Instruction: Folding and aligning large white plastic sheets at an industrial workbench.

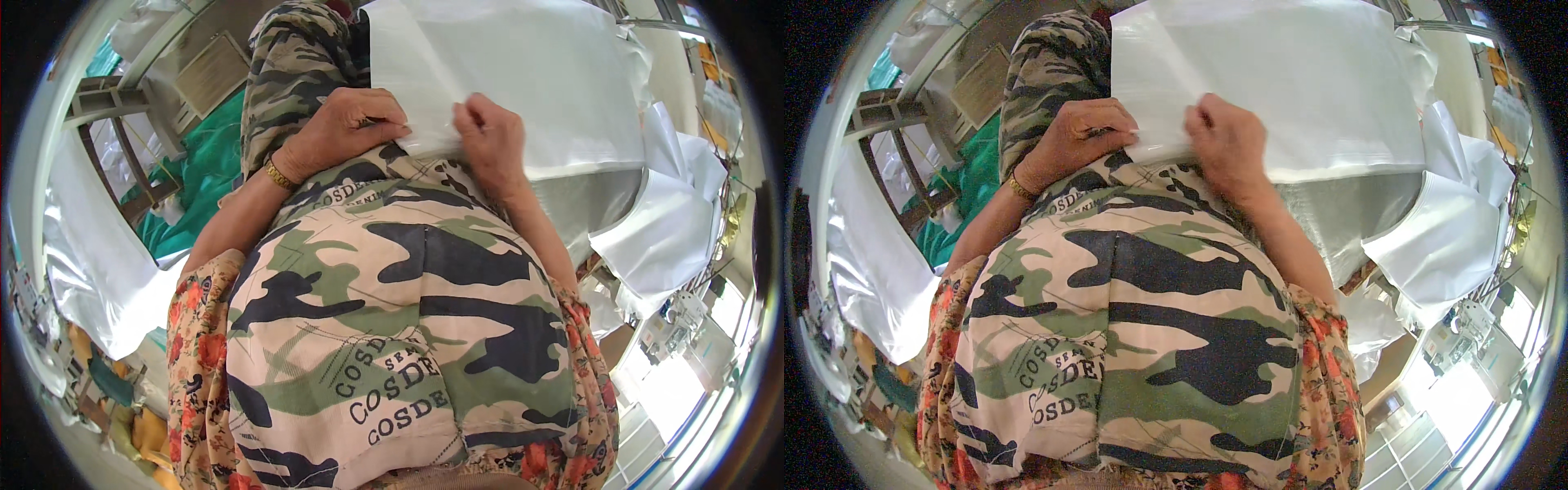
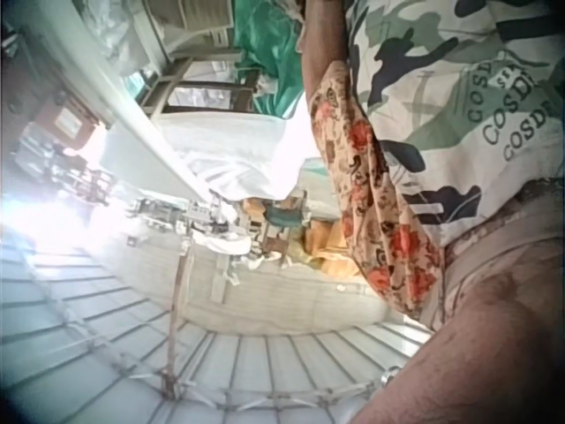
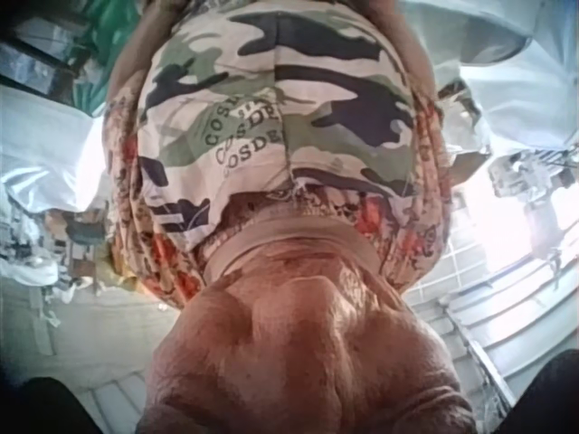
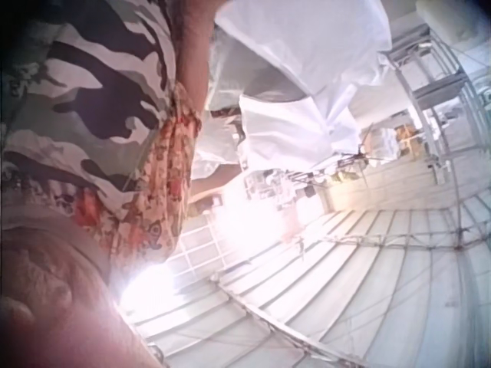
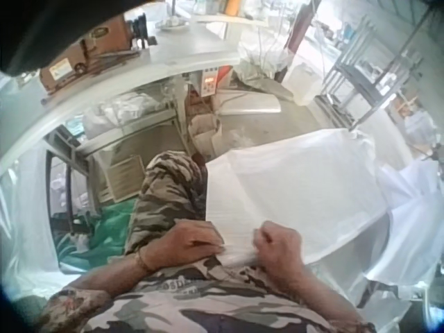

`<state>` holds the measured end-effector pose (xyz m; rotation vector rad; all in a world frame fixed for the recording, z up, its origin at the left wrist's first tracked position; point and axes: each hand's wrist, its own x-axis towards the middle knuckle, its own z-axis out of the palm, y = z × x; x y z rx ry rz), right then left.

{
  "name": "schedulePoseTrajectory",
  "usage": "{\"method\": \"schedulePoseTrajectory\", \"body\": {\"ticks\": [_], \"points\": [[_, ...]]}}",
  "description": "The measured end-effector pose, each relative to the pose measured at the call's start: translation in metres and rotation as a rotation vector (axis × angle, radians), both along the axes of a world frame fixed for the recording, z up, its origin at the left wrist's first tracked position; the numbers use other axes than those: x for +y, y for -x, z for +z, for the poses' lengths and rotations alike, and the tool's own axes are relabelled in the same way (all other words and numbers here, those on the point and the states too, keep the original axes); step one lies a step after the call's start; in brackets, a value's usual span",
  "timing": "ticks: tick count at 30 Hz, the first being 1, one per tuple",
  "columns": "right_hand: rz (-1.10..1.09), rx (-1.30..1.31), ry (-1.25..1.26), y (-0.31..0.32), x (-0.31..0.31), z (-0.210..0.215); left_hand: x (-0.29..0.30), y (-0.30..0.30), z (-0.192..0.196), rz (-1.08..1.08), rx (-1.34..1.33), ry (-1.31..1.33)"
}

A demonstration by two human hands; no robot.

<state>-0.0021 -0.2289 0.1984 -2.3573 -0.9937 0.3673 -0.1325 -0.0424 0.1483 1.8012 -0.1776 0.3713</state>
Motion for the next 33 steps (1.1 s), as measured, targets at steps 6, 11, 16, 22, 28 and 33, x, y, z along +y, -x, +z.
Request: {"method": "schedulePoseTrajectory", "body": {"ticks": [6,11,16,22,28,33], "points": [[-0.147,-0.195,0.448,-0.088,-0.115,-0.011,0.003,0.006,0.003,-0.038,0.228,0.072],[0.114,-0.300,0.031,-0.058,-0.075,0.027,-0.006,0.008,0.008,0.020,0.187,0.151],[0.636,-0.155,-0.088,0.004,-0.006,0.045,0.003,0.007,0.012,-0.023,0.221,0.073],[0.557,-0.021,-0.116,-0.008,-0.006,0.028,0.004,0.008,0.016,-0.131,0.130,0.094],[0.525,-0.013,-0.104,-0.005,-0.004,0.025,0.008,0.006,0.013,-0.173,0.159,0.183],[0.515,0.015,-0.126,-0.005,-0.005,0.023,0.010,0.003,0.005,-0.230,0.241,0.277]]}}
